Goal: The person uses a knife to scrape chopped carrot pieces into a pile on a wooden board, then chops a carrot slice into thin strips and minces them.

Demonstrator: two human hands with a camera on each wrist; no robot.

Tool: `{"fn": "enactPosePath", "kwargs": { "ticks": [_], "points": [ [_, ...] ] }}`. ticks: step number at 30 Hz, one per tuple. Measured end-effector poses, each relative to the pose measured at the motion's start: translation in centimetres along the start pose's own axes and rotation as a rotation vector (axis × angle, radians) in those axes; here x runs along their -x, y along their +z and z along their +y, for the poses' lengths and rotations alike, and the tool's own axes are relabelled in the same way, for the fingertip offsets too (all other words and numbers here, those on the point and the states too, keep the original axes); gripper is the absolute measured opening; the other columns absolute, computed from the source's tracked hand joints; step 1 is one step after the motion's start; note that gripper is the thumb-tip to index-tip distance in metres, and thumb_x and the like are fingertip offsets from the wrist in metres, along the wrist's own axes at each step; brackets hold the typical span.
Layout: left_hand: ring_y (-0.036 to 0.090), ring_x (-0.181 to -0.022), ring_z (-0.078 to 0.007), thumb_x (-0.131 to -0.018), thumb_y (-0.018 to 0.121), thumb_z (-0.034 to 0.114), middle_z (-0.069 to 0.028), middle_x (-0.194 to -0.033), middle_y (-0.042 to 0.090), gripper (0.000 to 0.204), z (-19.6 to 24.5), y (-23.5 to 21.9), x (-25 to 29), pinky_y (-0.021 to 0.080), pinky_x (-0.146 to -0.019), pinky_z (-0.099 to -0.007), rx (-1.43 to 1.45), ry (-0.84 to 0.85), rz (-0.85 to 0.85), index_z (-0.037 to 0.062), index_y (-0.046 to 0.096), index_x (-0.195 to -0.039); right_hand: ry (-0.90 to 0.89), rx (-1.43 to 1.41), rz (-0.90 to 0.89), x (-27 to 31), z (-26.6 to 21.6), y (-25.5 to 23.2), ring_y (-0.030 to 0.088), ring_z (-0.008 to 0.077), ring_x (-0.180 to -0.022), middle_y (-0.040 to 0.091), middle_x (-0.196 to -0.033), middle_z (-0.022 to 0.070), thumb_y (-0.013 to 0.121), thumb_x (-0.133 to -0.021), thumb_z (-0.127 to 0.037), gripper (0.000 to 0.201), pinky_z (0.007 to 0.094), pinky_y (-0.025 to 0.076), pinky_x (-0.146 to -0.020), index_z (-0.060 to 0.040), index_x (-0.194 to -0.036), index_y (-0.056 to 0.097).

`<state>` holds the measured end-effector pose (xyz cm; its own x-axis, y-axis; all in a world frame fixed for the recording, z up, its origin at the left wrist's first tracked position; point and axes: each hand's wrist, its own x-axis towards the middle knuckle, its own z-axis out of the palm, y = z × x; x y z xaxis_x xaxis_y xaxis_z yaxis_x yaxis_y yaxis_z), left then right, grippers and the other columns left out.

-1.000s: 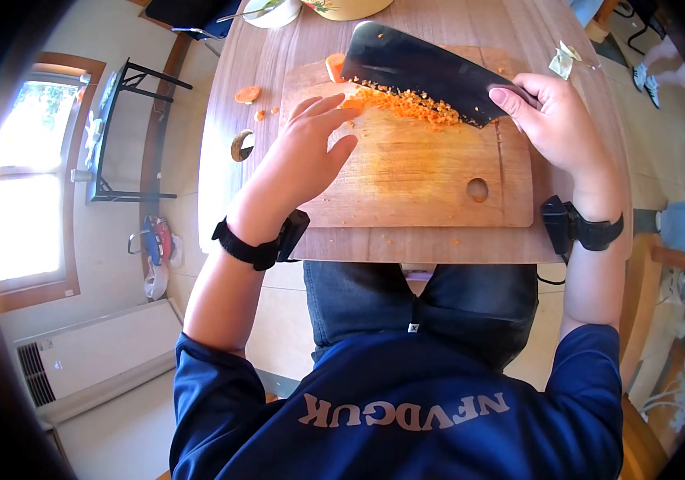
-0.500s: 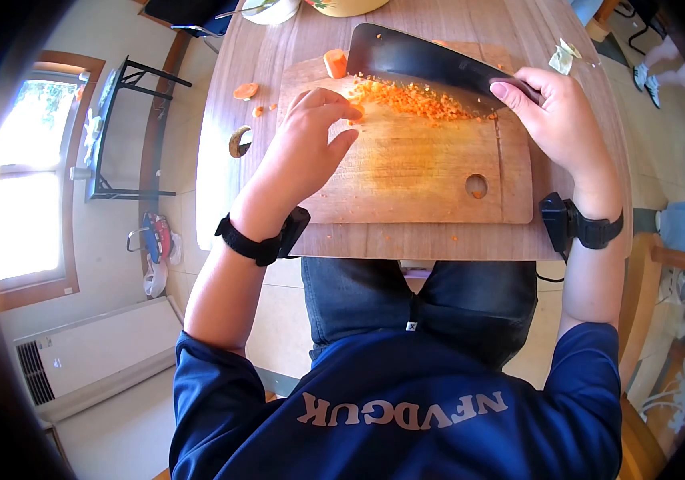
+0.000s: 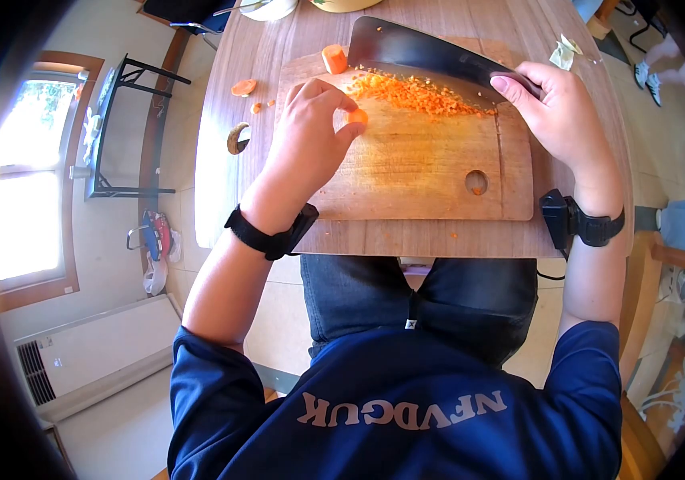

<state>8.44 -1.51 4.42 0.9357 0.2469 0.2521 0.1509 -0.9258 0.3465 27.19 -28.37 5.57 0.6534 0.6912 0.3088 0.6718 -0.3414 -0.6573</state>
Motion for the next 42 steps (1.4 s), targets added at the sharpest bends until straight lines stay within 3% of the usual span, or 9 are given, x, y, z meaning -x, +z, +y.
{"fn": "enactPosePath", "kwargs": {
  "ticks": [5, 10, 14, 15, 16, 18, 25, 31, 42],
  "points": [
    [0.066, -0.113, -0.0367, -0.089, 0.08, 0.014, -0.0162, -0.107, 0.072, 0.018, 0.5, -0.6, 0.2, 0.052, -0.099, -0.0444, 0.018, 0.038, 0.045, 0.0011, 0.074, -0.1, 0.009, -0.002, -0.006, -0.1, 0.1, 0.1, 0.049, 0.0184, -0.058, 0.056, -0.064, 0.0111, 0.073, -0.102, -0.034, 0.038, 0.0358, 0.041, -0.058, 0.0019, -0.091, 0.072],
    [0.074, -0.087, -0.0317, -0.092, 0.079, 0.012, -0.0167, -0.094, 0.077, 0.017, 1.9, -2.6, 3.2, 0.057, -0.084, -0.0407, 0.261, -0.079, -0.022, -0.0012, 0.076, -0.102, -0.016, 0.024, 0.002, 0.3, -0.3, 0.2, 0.048, 0.0215, -0.056, 0.055, -0.062, 0.0114, 0.075, -0.1, -0.032, 0.034, 0.0371, 0.04, -0.057, 0.0, -0.089, 0.072],
    [0.072, -0.084, -0.0257, -0.092, 0.079, 0.012, -0.0139, -0.093, 0.076, 0.017, 0.9, -1.7, 5.0, 0.056, -0.082, -0.0363, 0.313, -0.16, 0.007, -0.0003, 0.078, -0.103, -0.057, 0.104, -0.04, 0.7, -1.4, 0.1, 0.049, 0.0252, -0.053, 0.056, -0.06, 0.0123, 0.078, -0.097, -0.03, 0.031, 0.0381, 0.04, -0.055, -0.0017, -0.086, 0.073],
    [0.07, -0.081, -0.0188, -0.093, 0.079, 0.012, -0.0097, -0.092, 0.076, 0.017, 0.7, -1.3, 5.3, 0.056, -0.079, -0.0323, 0.332, -0.214, 0.011, -0.0001, 0.078, -0.106, -0.087, 0.113, -0.046, 0.8, -1.4, 0.2, 0.05, 0.0263, -0.053, 0.057, -0.06, 0.0129, 0.079, -0.096, -0.029, 0.03, 0.0384, 0.04, -0.055, -0.0023, -0.085, 0.073],
    [0.07, -0.081, -0.0188, -0.093, 0.079, 0.012, -0.0097, -0.092, 0.076, 0.017, 0.3, -0.6, 5.6, 0.056, -0.079, -0.0323, 0.333, -0.216, 0.012, -0.0001, 0.078, -0.106, -0.115, 0.124, -0.048, 0.8, -1.4, 0.3, 0.051, 0.0274, -0.053, 0.057, -0.06, 0.0135, 0.08, -0.095, -0.029, 0.029, 0.0387, 0.04, -0.054, -0.0028, -0.085, 0.074],
    [0.067, -0.081, -0.0136, -0.094, 0.08, 0.012, -0.0054, -0.09, 0.075, 0.018, -0.1, 0.5, 6.0, 0.054, -0.076, -0.0282, 0.529, -0.451, 0.023, 0.0007, 0.077, -0.109, -0.127, 0.14, -0.049, 0.8, -1.5, 0.4, 0.053, 0.0276, -0.053, 0.058, -0.061, 0.0138, 0.08, -0.095, -0.029, 0.028, 0.0389, 0.041, -0.054, -0.0029, -0.085, 0.074],
    [0.06, -0.08, -0.0072, -0.092, 0.082, 0.009, -0.0034, -0.098, 0.069, 0.016, -0.7, 2.2, 7.0, 0.049, -0.067, -0.0236, 0.464, -0.304, 0.229, 0.0009, 0.074, -0.103, -0.215, 0.088, -0.003, 0.9, -1.6, 0.6, 0.057, 0.0295, -0.055, 0.063, -0.067, 0.0143, 0.08, -0.095, -0.027, 0.026, 0.0398, 0.044, -0.055, -0.0029, -0.087, 0.074],
    [0.05, -0.072, -0.0022, -0.093, 0.08, 0.005, 0.0001, -0.096, 0.065, 0.012, -1.3, 2.7, 7.1, 0.042, -0.063, -0.019, 0.625, -0.361, 0.252, -0.0001, 0.073, -0.1, -0.215, 0.144, -0.04, 0.7, -1.8, 0.6, 0.055, 0.0281, -0.054, 0.061, -0.065, 0.0137, 0.082, -0.093, -0.024, 0.025, 0.0374, 0.042, -0.054, -0.0012, -0.086, 0.074],
    [0.043, -0.066, -0.0016, -0.093, 0.079, 0.006, 0.0003, -0.096, 0.066, 0.01, -1.1, 2.5, 7.1, 0.038, -0.06, -0.019, 0.618, -0.341, 0.252, 0.0003, 0.071, -0.098, -0.218, 0.077, -0.005, 0.6, -1.8, 0.4, 0.057, 0.0277, -0.056, 0.063, -0.068, 0.0151, 0.083, -0.092, -0.021, 0.023, 0.0368, 0.043, -0.055, 0.0, -0.088, 0.074]
  ]
}}
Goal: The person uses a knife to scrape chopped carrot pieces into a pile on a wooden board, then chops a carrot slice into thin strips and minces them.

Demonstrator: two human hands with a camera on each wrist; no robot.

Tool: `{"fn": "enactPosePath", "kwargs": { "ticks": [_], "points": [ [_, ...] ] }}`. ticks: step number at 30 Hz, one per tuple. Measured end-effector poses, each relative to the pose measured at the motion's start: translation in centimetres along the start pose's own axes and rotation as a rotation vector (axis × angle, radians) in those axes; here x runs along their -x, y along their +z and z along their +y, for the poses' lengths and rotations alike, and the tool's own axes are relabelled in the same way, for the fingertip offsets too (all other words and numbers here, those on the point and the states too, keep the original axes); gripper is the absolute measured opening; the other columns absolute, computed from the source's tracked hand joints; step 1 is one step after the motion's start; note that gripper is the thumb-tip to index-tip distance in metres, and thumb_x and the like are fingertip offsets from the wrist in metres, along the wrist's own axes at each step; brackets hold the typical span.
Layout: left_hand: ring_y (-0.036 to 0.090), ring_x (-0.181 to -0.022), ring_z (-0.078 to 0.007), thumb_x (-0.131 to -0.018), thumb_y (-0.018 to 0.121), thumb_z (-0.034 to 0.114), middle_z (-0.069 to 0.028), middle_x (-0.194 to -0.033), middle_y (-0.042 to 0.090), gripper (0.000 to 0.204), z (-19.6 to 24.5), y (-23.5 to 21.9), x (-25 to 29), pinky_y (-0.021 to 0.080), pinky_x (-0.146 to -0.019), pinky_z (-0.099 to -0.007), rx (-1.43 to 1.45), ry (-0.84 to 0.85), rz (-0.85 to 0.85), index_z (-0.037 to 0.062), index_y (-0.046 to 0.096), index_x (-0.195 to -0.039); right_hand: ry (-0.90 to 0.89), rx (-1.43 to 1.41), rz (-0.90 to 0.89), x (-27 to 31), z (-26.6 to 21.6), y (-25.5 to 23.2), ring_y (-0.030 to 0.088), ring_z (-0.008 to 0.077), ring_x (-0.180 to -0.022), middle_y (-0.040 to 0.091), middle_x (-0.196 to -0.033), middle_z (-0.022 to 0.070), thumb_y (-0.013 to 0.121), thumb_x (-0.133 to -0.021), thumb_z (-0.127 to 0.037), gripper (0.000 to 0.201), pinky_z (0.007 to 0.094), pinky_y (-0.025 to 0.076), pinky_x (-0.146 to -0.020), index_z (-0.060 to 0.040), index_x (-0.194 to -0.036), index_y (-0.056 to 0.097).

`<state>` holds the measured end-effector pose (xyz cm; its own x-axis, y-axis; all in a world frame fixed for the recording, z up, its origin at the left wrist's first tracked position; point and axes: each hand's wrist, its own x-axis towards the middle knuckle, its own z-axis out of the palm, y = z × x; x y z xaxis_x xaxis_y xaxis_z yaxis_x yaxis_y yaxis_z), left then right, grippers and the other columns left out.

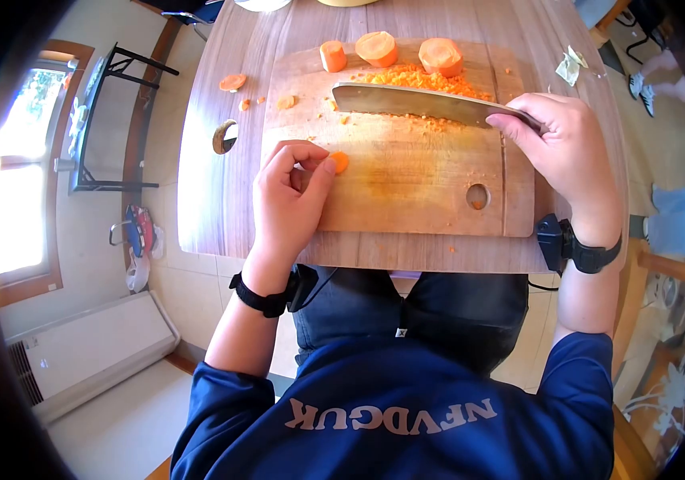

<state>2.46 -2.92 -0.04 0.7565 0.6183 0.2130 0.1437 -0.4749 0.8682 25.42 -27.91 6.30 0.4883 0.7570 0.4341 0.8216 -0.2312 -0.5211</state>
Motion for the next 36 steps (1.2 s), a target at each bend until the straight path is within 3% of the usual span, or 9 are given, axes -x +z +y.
{"fn": "enactPosePath", "kwargs": {
  "ticks": [5, 8, 10, 11, 13, 14, 16, 22, 36],
  "points": [
    [0.049, -0.07, -0.0036, -0.093, 0.078, 0.006, -0.0008, -0.097, 0.067, 0.01, -0.2, -0.1, 0.2, 0.041, -0.063, -0.02, -0.004, -0.022, -0.009, 0.0003, 0.072, -0.098, 0.0, -0.015, -0.023, 0.2, 0.0, 0.2, 0.057, 0.0281, -0.056, 0.064, -0.069, 0.015, 0.082, -0.093, -0.021, 0.022, 0.0371, 0.043, -0.055, -0.0005, -0.088, 0.075],
    [0.061, -0.081, -0.01, -0.092, 0.078, 0.005, -0.0052, -0.103, 0.07, 0.013, 0.8, 0.1, 0.2, 0.048, -0.07, -0.0234, -0.044, 0.028, -0.025, 0.0006, 0.072, -0.102, 0.031, -0.019, -0.01, 0.2, -0.1, 0.1, 0.056, 0.0276, -0.055, 0.064, -0.068, 0.0153, 0.082, -0.093, -0.022, 0.023, 0.0374, 0.043, -0.054, -0.0006, -0.088, 0.075],
    [0.068, -0.105, -0.0246, -0.089, 0.081, 0.008, -0.0123, -0.117, 0.07, 0.028, 2.4, -0.1, 0.7, 0.055, -0.088, -0.0341, -0.194, 0.136, -0.106, 0.0, 0.072, -0.114, 0.063, 0.015, -0.022, 0.1, -0.1, 0.0, 0.055, 0.0271, -0.055, 0.063, -0.067, 0.0152, 0.081, -0.095, -0.024, 0.025, 0.0375, 0.042, -0.055, -0.0005, -0.088, 0.074],
    [0.068, -0.105, -0.0246, -0.089, 0.081, 0.008, -0.0123, -0.117, 0.07, 0.028, 3.2, 0.0, 0.8, 0.055, -0.088, -0.0341, -0.199, 0.14, -0.114, 0.0, 0.072, -0.114, 0.071, 0.011, -0.015, 0.2, 0.0, 0.1, 0.055, 0.0271, -0.055, 0.063, -0.067, 0.0152, 0.081, -0.095, -0.024, 0.025, 0.0375, 0.042, -0.055, -0.0005, -0.088, 0.074],
    [0.064, -0.124, -0.035, -0.085, 0.084, 0.013, -0.0173, -0.131, 0.066, 0.048, 4.8, 0.3, 1.3, 0.052, -0.105, -0.0443, -0.424, 0.489, -0.22, -0.0015, 0.069, -0.129, 0.105, -0.023, 0.009, 0.3, 0.3, 0.3, 0.054, 0.0261, -0.055, 0.061, -0.066, 0.0145, 0.08, -0.096, -0.026, 0.027, 0.0374, 0.042, -0.055, -0.0004, -0.09, 0.074],
    [0.054, -0.142, -0.0384, -0.081, 0.086, 0.01, -0.0185, -0.148, 0.061, 0.064, 6.2, 0.5, 1.7, 0.045, -0.117, -0.0485, -0.44, 0.478, -0.3, 0.0009, 0.065, -0.141, 0.11, -0.029, 0.007, 0.4, 0.4, 0.3, 0.054, 0.0261, -0.055, 0.061, -0.066, 0.0145, 0.08, -0.096, -0.026, 0.027, 0.0374, 0.042, -0.055, -0.0004, -0.09, 0.074],
    [0.041, -0.153, -0.0388, -0.086, 0.085, 0.023, -0.018, -0.161, 0.05, 0.076, 7.9, 1.4, 1.9, 0.037, -0.123, -0.0504, -0.499, 0.464, -0.414, 0.002, 0.055, -0.153, 0.132, -0.044, 0.018, 0.3, 0.5, 0.4, 0.052, 0.0252, -0.055, 0.059, -0.064, 0.0136, 0.079, -0.097, -0.029, 0.03, 0.037, 0.041, -0.055, 0.0001, -0.09, 0.073],
    [0.026, -0.161, -0.0378, -0.096, 0.064, 0.057, -0.0163, -0.173, 0.031, 0.094, 8.3, 3.6, 0.6, 0.023, -0.13, -0.0524, -0.776, 0.597, -0.463, 0.002, 0.033, -0.165, 0.201, -0.056, -0.015, 0.1, 0.3, 0.3, 0.051, 0.0238, -0.055, 0.058, -0.063, 0.013, 0.078, -0.098, -0.031, 0.033, 0.0368, 0.041, -0.056, 0.0008, -0.088, 0.073],
    [0.031, -0.159, -0.0383, -0.099, 0.058, 0.06, -0.0205, -0.171, 0.034, 0.093, 7.0, 3.7, 0.4, 0.025, -0.13, -0.0511, -0.721, 0.577, -0.482, 0.0, 0.033, -0.165, 0.192, -0.102, 0.009, 0.2, 0.9, 0.7, 0.049, 0.0223, -0.055, 0.057, -0.062, 0.0121, 0.077, -0.099, -0.033, 0.037, 0.0368, 0.041, -0.056, 0.0012, -0.088, 0.073]
  ]
}}
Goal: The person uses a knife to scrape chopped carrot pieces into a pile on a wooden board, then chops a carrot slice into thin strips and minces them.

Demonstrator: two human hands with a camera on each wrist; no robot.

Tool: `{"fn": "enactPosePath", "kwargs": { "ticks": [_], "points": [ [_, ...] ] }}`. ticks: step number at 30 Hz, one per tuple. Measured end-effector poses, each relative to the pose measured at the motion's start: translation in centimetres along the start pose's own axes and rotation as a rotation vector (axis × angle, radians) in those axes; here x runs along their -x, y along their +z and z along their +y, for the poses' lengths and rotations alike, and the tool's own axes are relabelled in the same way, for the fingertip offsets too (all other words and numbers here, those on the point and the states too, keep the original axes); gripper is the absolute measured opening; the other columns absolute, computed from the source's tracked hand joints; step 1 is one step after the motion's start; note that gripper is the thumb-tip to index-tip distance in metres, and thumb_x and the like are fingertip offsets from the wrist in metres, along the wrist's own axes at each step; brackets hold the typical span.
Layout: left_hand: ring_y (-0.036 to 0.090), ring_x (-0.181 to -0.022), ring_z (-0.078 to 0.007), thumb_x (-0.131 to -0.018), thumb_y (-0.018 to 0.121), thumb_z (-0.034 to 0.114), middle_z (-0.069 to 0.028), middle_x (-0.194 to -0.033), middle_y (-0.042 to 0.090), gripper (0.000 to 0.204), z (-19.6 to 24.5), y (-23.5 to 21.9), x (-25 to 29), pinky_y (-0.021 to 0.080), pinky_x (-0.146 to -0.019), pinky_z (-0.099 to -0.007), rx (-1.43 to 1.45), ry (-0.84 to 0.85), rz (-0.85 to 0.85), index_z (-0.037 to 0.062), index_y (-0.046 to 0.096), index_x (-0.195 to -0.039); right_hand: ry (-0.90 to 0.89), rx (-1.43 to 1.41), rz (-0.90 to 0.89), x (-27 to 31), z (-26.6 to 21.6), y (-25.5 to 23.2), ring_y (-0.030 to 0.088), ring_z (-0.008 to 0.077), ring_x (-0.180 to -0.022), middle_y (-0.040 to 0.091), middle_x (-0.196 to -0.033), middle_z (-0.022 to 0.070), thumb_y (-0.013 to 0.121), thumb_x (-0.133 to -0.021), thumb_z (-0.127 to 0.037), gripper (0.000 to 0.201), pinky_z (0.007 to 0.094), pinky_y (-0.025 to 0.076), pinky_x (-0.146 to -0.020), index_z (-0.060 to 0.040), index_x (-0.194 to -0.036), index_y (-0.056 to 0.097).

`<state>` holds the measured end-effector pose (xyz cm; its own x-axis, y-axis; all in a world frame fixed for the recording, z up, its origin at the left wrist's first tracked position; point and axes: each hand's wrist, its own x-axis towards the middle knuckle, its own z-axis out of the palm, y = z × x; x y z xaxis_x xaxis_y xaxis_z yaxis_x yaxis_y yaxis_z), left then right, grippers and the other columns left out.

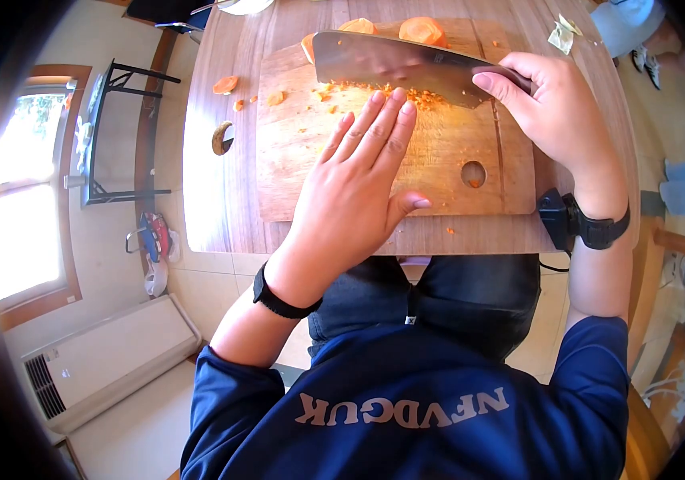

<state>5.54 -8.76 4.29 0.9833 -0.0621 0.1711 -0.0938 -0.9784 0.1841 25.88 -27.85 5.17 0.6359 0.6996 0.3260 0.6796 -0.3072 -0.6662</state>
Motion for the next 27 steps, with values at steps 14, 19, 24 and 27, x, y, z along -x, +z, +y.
{"fn": "enactPosePath", "kwargs": {
  "ticks": [14, 19, 24, 27],
  "points": [
    [0.034, -0.157, -0.0401, -0.098, 0.065, 0.05, -0.0219, -0.167, 0.04, 0.084, 0.4, 0.1, -0.5, 0.029, -0.128, -0.0512, 0.031, -0.016, 0.042, -0.0024, 0.042, -0.16, 0.008, -0.009, -0.021, 0.0, 0.4, 0.4, 0.05, 0.0238, -0.056, 0.058, -0.063, 0.0135, 0.077, -0.099, -0.035, 0.039, 0.0374, 0.042, -0.057, 0.0023, -0.087, 0.072],
    [0.035, -0.157, -0.0396, -0.098, 0.067, 0.047, -0.0208, -0.167, 0.04, 0.081, 0.8, 0.6, -0.4, 0.029, -0.128, -0.0519, 0.012, -0.002, -0.028, -0.0014, 0.043, -0.159, 0.036, -0.003, -0.033, -0.1, 0.3, 0.1, 0.05, 0.0239, -0.056, 0.058, -0.064, 0.0137, 0.077, -0.098, -0.035, 0.038, 0.0376, 0.042, -0.058, 0.0019, -0.089, 0.073],
    [0.036, -0.157, -0.0389, -0.097, 0.068, 0.044, -0.0199, -0.167, 0.042, 0.079, 1.5, 0.2, -1.1, 0.03, -0.127, -0.0522, 0.04, 0.021, 0.035, -0.0015, 0.046, -0.157, 0.005, 0.017, -0.035, 0.0, 0.0, 0.1, 0.051, 0.0244, -0.057, 0.059, -0.064, 0.0142, 0.077, -0.098, -0.034, 0.037, 0.038, 0.043, -0.058, 0.0018, -0.09, 0.074],
    [0.036, -0.157, -0.0384, -0.097, 0.068, 0.043, -0.0191, -0.166, 0.043, 0.077, 1.6, 0.6, -1.1, 0.03, -0.127, -0.052, 0.025, 0.016, 0.024, -0.0014, 0.047, -0.156, 0.032, 0.013, -0.044, 0.0, 0.0, 0.0, 0.052, 0.0254, -0.058, 0.06, -0.066, 0.0149, 0.077, -0.098, -0.034, 0.037, 0.0382, 0.044, -0.059, 0.002, -0.091, 0.074]
  ]
}}
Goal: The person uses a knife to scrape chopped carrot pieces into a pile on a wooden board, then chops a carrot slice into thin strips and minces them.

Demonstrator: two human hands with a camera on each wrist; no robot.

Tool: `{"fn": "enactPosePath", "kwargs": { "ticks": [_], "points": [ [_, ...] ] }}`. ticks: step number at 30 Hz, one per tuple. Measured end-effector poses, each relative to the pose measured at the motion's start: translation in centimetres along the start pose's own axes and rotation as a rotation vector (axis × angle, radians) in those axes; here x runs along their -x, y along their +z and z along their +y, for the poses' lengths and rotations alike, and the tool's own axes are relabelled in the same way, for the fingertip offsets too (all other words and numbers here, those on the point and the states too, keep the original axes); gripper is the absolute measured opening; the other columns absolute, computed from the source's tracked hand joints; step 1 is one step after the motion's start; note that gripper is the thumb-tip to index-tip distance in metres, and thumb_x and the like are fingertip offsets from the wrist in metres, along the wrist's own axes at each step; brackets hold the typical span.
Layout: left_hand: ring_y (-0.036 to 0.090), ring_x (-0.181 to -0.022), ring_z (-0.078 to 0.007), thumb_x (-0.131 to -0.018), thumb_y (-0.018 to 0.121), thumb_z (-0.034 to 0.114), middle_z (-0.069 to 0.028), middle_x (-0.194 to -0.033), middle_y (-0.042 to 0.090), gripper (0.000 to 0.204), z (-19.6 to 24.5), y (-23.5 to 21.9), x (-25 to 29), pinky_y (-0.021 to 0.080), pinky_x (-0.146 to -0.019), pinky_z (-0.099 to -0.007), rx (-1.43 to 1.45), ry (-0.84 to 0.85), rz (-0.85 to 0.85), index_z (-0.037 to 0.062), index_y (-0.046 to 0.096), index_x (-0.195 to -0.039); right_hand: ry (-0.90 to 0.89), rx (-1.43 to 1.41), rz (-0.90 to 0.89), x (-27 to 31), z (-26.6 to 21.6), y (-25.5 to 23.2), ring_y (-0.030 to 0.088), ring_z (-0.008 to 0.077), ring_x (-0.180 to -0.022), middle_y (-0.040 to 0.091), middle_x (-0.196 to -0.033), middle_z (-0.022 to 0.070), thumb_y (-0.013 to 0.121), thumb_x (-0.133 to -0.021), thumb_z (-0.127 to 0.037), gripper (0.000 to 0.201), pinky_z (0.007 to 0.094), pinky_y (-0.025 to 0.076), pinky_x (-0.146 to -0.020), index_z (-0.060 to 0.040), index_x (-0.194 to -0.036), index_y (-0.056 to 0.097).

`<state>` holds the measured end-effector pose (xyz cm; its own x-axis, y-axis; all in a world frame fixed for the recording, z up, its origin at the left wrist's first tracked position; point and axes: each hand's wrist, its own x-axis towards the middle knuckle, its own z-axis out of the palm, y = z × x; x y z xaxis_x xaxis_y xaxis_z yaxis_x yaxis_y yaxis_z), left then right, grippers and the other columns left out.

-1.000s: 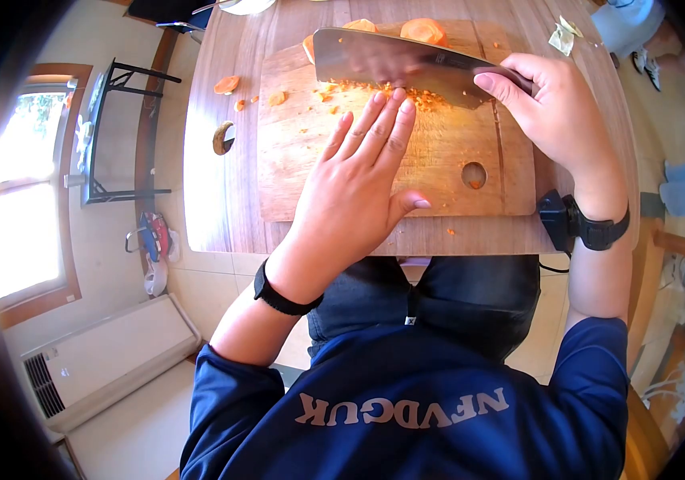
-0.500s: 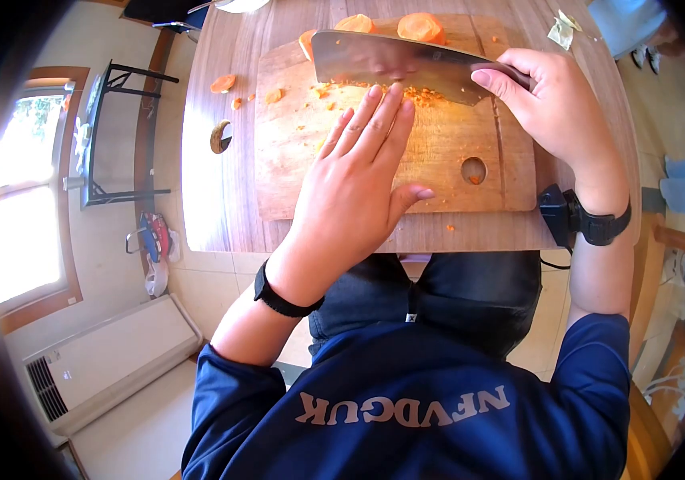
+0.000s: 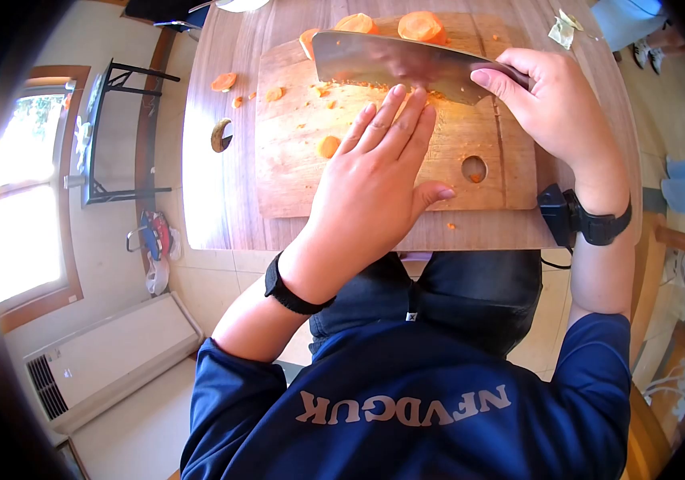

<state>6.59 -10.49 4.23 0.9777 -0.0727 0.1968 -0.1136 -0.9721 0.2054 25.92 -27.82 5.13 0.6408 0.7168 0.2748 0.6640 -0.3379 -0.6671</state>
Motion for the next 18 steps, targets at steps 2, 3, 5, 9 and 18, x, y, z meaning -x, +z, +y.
{"fn": "enactPosePath", "kwargs": {
  "ticks": [2, 3, 5, 9, 18],
  "points": [
    [0.036, -0.157, -0.0381, -0.097, 0.068, 0.043, -0.0188, -0.166, 0.043, 0.077, 0.2, 0.1, 0.0, 0.03, -0.127, -0.0519, -0.003, -0.006, -0.02, -0.0013, 0.047, -0.156, -0.037, -0.005, 0.019, 0.0, 0.3, -0.1, 0.053, 0.0258, -0.058, 0.061, -0.067, 0.0153, 0.077, -0.098, -0.034, 0.036, 0.0381, 0.044, -0.059, 0.002, -0.092, 0.074],
    [0.036, -0.156, -0.038, -0.097, 0.068, 0.043, -0.0187, -0.166, 0.044, 0.077, 0.4, -0.1, 0.0, 0.031, -0.127, -0.0516, 0.001, 0.001, -0.012, -0.0013, 0.048, -0.156, -0.035, -0.006, 0.02, 0.0, 0.3, -0.1, 0.053, 0.0258, -0.058, 0.061, -0.067, 0.0153, 0.077, -0.098, -0.034, 0.036, 0.0381, 0.044, -0.059, 0.002, -0.092, 0.074],
    [0.036, -0.156, -0.0379, -0.097, 0.068, 0.044, -0.0186, -0.165, 0.044, 0.077, 0.6, -0.3, -0.2, 0.031, -0.127, -0.0513, 0.006, 0.007, -0.005, -0.0012, 0.048, -0.156, -0.049, -0.005, 0.027, 0.0, 0.2, 0.0, 0.052, 0.0257, -0.058, 0.061, -0.067, 0.0155, 0.077, -0.099, -0.034, 0.037, 0.038, 0.044, -0.059, 0.0023, -0.092, 0.074],
    [0.037, -0.156, -0.0375, -0.097, 0.067, 0.047, -0.0187, -0.163, 0.047, 0.077, 0.7, 0.1, -0.4, 0.031, -0.127, -0.0511, -0.009, 0.026, 0.013, -0.0014, 0.05, -0.154, -0.038, -0.026, 0.021, 0.1, 0.2, 0.2, 0.053, 0.0256, -0.059, 0.061, -0.067, 0.0157, 0.077, -0.099, -0.033, 0.036, 0.0378, 0.044, -0.059, 0.0024, -0.093, 0.074],
    [0.038, -0.155, -0.0372, -0.097, 0.068, 0.048, -0.0186, -0.161, 0.05, 0.077, 1.6, 0.6, -0.9, 0.031, -0.127, -0.0508, -0.002, 0.042, 0.028, -0.0018, 0.051, -0.153, -0.078, -0.041, 0.029, 0.0, 0.6, 0.4, 0.052, 0.0249, -0.058, 0.06, -0.066, 0.0152, 0.077, -0.099, -0.033, 0.035, 0.0375, 0.043, -0.059, 0.0023, -0.093, 0.075]
  ]
}}
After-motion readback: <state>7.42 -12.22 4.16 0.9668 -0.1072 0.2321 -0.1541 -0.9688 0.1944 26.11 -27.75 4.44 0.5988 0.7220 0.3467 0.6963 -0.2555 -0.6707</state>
